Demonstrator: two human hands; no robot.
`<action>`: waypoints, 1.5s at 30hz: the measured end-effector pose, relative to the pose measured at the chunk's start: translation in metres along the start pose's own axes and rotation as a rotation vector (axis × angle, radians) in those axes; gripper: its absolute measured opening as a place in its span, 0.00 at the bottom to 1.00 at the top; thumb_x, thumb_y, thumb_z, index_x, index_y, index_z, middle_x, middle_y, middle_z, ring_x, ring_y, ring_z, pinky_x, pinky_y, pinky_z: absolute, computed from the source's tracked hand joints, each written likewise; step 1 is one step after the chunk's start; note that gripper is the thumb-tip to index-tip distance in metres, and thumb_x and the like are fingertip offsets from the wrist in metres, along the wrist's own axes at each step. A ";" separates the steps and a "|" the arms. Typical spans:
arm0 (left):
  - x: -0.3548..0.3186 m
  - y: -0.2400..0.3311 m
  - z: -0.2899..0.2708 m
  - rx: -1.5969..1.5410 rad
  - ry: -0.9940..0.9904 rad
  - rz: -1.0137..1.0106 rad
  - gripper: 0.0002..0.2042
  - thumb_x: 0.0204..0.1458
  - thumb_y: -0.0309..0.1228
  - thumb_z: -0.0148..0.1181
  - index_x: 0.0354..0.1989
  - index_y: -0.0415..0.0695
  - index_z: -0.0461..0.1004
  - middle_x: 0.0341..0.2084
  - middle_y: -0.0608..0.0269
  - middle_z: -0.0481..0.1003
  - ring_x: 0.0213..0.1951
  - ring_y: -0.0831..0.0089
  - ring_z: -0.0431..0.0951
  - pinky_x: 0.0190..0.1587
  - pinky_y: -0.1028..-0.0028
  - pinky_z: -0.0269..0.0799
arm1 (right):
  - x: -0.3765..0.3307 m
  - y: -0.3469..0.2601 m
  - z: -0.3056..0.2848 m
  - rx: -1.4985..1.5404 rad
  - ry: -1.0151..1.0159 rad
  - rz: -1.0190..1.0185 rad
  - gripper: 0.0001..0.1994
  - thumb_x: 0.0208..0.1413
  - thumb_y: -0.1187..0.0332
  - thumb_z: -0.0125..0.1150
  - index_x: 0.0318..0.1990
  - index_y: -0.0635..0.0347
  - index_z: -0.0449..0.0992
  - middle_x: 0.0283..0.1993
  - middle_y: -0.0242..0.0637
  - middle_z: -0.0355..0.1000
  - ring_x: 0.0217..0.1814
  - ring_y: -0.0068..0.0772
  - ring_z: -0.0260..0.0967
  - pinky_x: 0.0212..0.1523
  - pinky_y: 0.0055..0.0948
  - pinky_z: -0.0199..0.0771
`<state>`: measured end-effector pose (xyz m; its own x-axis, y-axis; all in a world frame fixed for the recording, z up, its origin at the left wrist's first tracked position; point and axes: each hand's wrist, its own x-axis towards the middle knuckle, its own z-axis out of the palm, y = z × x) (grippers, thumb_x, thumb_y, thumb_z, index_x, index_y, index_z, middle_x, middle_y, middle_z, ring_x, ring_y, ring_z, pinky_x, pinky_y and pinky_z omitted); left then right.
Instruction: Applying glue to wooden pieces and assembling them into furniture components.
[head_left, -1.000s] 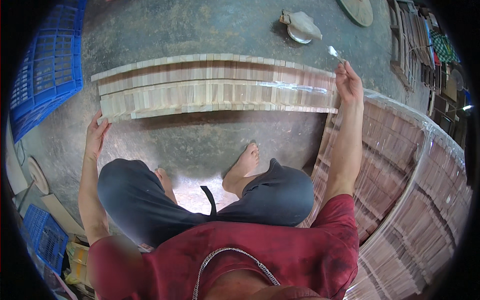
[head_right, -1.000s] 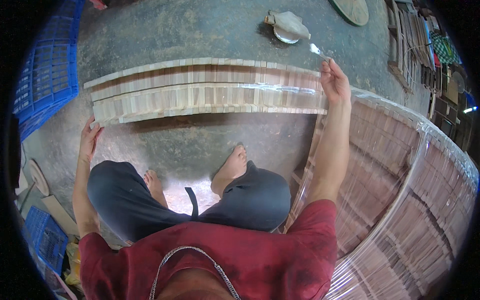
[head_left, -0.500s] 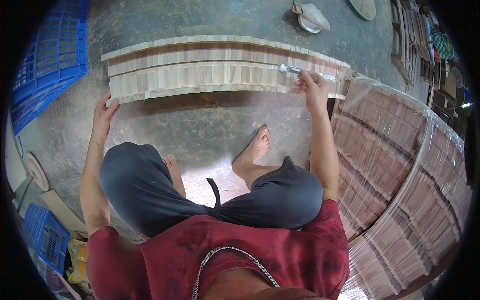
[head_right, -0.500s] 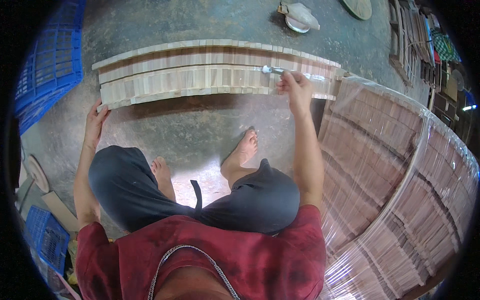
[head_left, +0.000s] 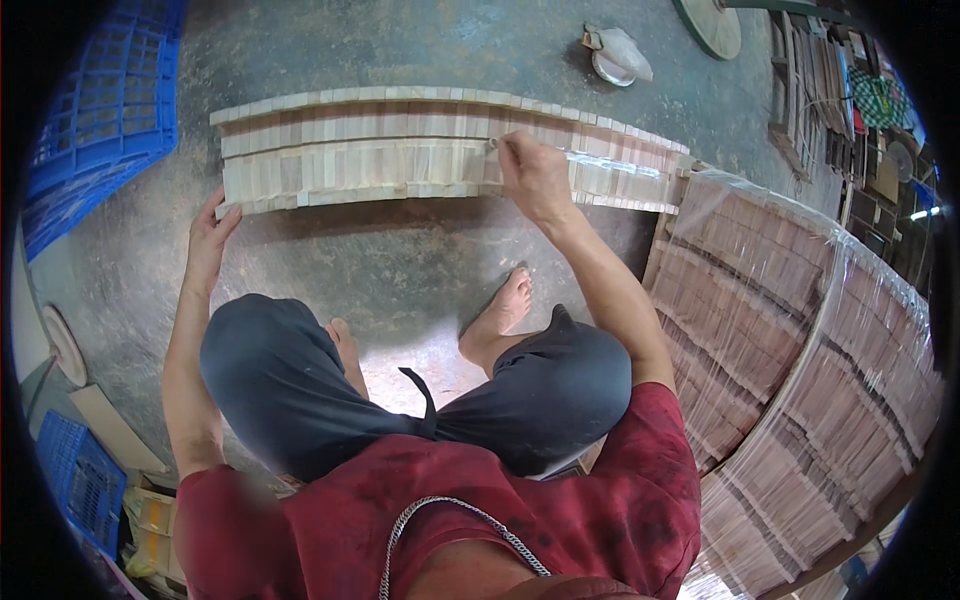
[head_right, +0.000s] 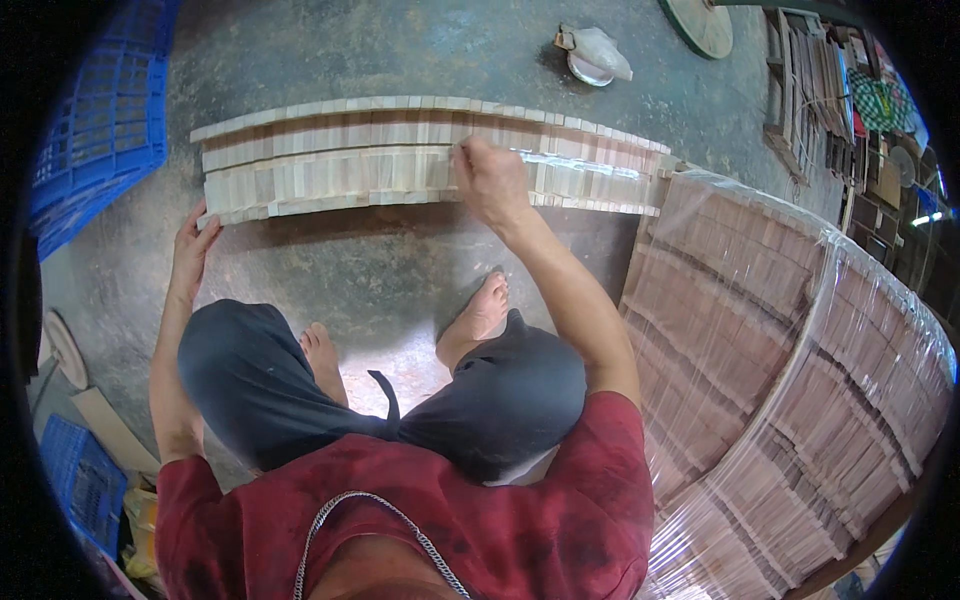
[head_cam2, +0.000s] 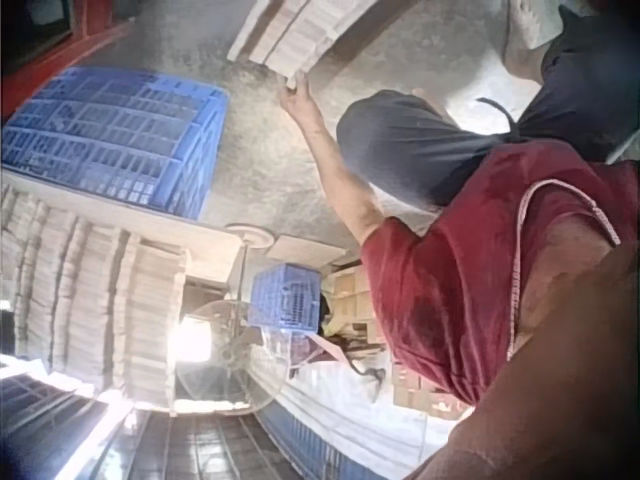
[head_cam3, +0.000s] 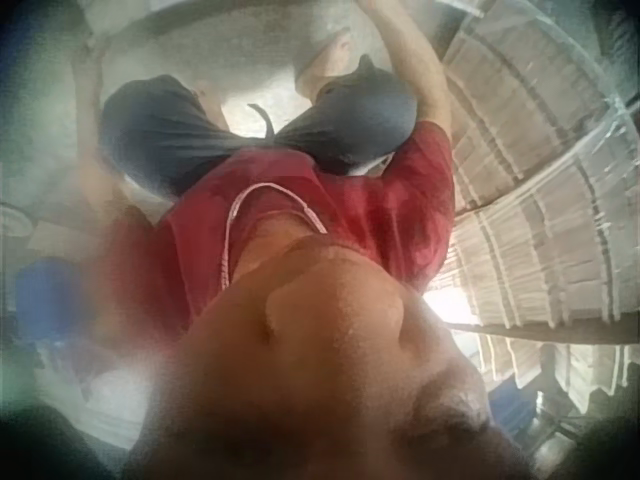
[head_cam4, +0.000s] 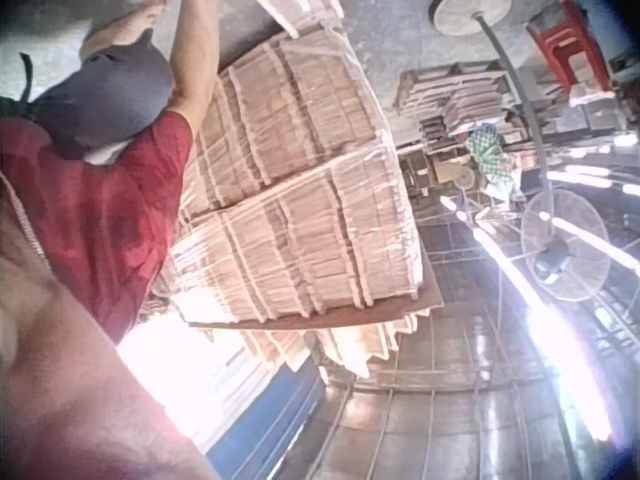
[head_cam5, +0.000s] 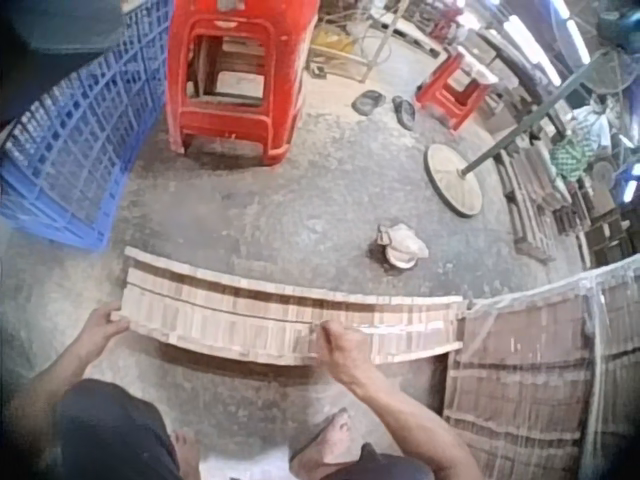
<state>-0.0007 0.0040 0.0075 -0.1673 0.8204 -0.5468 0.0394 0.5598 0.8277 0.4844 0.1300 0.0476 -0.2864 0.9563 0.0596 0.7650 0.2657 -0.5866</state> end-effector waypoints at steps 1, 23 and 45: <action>0.000 0.000 -0.001 -0.002 -0.002 -0.022 0.29 0.58 0.34 0.63 0.67 0.40 0.64 0.57 0.60 0.71 0.55 0.74 0.70 0.61 0.73 0.62 | 0.004 -0.004 -0.005 0.154 0.003 0.110 0.06 0.58 0.70 0.62 0.38 0.63 0.79 0.29 0.48 0.78 0.26 0.42 0.78 0.28 0.34 0.77; -0.003 0.013 -0.002 -0.048 -0.010 -0.168 0.33 0.59 0.35 0.63 0.69 0.37 0.58 0.60 0.59 0.70 0.58 0.73 0.71 0.61 0.74 0.65 | 0.130 0.277 -0.100 0.477 0.185 0.635 0.13 0.61 0.70 0.61 0.44 0.75 0.77 0.33 0.43 0.78 0.30 0.31 0.78 0.31 0.27 0.81; -0.003 0.010 0.000 -0.033 0.001 -0.149 0.33 0.58 0.38 0.64 0.69 0.40 0.59 0.58 0.61 0.71 0.58 0.74 0.71 0.61 0.74 0.64 | 0.125 0.319 -0.114 1.198 0.212 1.020 0.07 0.63 0.77 0.56 0.44 0.74 0.71 0.41 0.45 0.72 0.41 0.36 0.75 0.35 0.23 0.84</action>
<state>-0.0002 0.0075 0.0175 -0.1697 0.7286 -0.6635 -0.0187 0.6708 0.7414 0.7576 0.3485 -0.0401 0.2012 0.6917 -0.6936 -0.3299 -0.6188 -0.7129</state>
